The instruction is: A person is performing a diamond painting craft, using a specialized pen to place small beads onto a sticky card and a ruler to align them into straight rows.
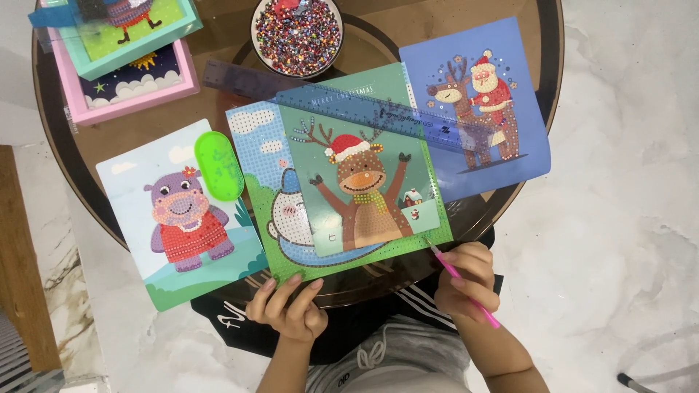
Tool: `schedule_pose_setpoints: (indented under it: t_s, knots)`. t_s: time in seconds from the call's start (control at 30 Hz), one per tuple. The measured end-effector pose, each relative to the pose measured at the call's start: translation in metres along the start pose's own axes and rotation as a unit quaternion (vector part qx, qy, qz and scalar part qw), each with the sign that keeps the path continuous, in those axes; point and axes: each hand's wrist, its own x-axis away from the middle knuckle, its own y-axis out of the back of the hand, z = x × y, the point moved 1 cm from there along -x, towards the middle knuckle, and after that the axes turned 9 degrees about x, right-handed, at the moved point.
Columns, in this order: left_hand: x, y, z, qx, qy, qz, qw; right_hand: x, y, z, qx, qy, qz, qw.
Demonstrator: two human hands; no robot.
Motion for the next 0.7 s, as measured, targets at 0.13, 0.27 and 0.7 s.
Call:
schedule_pose_setpoints:
  t_s: [0.13, 0.27, 0.7]
  knots:
    - [0.001, 0.000, 0.001, -0.002, -0.003, -0.001, 1.000, 0.000, 0.001, 0.001, 0.006, 0.005, 0.019, 1.000]
    - [-0.001, -0.002, 0.001, 0.000, -0.006, -0.013, 1.000, 0.000, 0.001, -0.001, 0.008, 0.013, 0.025, 1.000]
    - [0.002, -0.004, 0.006, 0.007, -0.021, -0.024, 0.999, 0.027, 0.004, -0.021, 0.040, 0.092, -0.015, 0.995]
